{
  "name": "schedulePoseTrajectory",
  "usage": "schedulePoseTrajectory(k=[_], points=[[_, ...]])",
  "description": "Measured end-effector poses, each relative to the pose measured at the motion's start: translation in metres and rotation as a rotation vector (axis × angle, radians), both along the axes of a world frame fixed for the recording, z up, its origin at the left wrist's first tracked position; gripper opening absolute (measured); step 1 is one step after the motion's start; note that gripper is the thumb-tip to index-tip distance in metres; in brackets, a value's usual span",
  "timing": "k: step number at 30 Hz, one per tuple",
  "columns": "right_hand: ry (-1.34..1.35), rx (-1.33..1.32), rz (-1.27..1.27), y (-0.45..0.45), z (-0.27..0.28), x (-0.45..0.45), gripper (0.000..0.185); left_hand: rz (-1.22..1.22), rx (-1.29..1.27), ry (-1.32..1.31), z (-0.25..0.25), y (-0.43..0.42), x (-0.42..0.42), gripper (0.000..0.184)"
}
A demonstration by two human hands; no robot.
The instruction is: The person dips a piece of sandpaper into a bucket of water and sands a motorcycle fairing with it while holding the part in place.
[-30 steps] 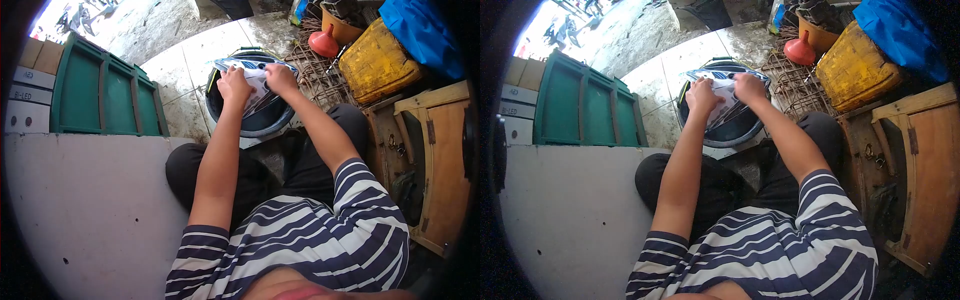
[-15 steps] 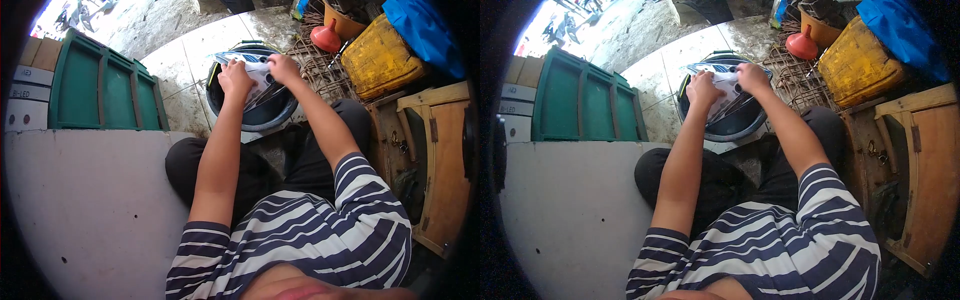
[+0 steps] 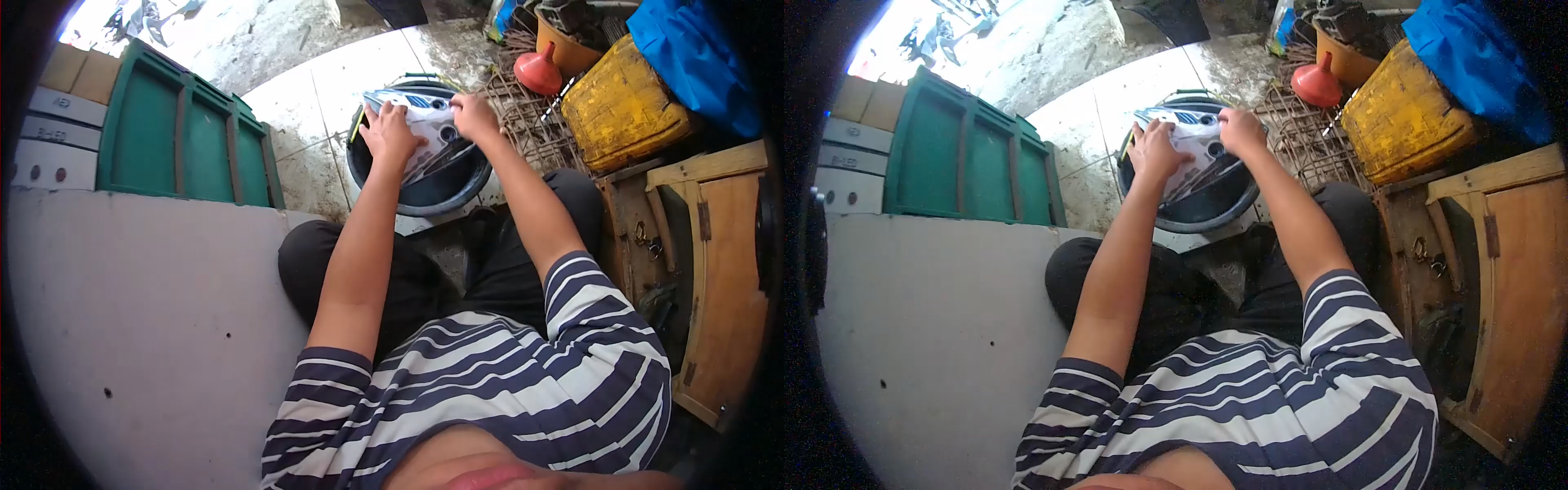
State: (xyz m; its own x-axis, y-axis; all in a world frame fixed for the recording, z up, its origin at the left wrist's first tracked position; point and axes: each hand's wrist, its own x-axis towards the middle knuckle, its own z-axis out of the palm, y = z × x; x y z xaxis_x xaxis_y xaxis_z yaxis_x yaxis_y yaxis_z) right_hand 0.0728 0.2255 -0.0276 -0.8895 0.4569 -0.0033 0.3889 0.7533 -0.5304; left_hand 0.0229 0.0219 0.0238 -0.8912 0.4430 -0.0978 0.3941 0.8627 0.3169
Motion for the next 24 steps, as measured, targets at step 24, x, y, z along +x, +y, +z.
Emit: schedulePoseTrajectory(k=[24], points=[[0.180, 0.052, -0.058, -0.009, -0.019, 0.009, 0.020, -0.292, -0.045, -0.058, -0.006, -0.076, -0.067, 0.121]])
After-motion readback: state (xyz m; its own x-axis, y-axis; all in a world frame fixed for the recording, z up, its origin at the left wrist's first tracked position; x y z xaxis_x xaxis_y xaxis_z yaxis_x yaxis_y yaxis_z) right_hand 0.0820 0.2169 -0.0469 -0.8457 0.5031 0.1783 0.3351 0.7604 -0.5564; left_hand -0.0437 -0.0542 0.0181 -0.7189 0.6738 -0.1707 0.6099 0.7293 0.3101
